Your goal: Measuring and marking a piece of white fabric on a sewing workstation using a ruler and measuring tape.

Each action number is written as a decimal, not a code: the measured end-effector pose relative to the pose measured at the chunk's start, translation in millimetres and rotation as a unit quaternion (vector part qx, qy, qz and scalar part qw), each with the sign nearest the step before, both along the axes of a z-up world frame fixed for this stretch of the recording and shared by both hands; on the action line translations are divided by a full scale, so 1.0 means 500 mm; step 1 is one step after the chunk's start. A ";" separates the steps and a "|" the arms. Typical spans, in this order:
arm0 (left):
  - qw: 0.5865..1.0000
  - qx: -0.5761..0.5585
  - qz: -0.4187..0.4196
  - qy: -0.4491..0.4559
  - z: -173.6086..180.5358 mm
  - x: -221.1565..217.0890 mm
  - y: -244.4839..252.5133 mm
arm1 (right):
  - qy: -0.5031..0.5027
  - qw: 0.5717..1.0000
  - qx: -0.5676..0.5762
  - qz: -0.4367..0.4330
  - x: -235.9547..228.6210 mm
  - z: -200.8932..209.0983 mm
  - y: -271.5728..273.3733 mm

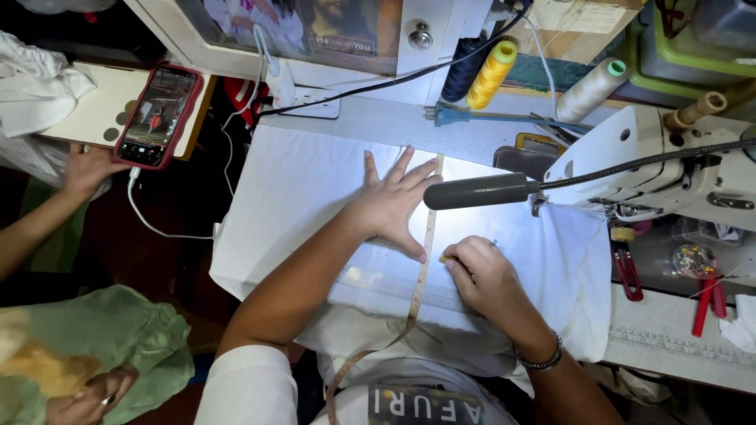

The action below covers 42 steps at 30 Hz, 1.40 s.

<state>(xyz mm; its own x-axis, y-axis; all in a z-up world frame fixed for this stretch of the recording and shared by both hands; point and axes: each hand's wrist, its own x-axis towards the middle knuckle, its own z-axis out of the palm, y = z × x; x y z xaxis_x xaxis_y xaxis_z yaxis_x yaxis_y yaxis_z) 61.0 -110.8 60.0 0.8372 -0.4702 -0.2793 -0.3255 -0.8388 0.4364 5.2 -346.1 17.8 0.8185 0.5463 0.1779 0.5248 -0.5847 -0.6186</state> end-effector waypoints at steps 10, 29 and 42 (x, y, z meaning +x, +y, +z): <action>1.000 0.011 0.000 -0.001 0.000 0.000 0.001 | -0.010 0.999 0.000 0.037 -0.003 0.013 0.014; 1.000 0.017 -0.003 -0.015 -0.016 0.002 -0.003 | -0.174 0.972 -0.071 0.145 0.011 -0.052 0.012; 1.000 0.017 -0.007 -0.003 -0.012 0.003 -0.005 | -0.257 0.944 -0.126 0.164 0.012 -0.061 0.019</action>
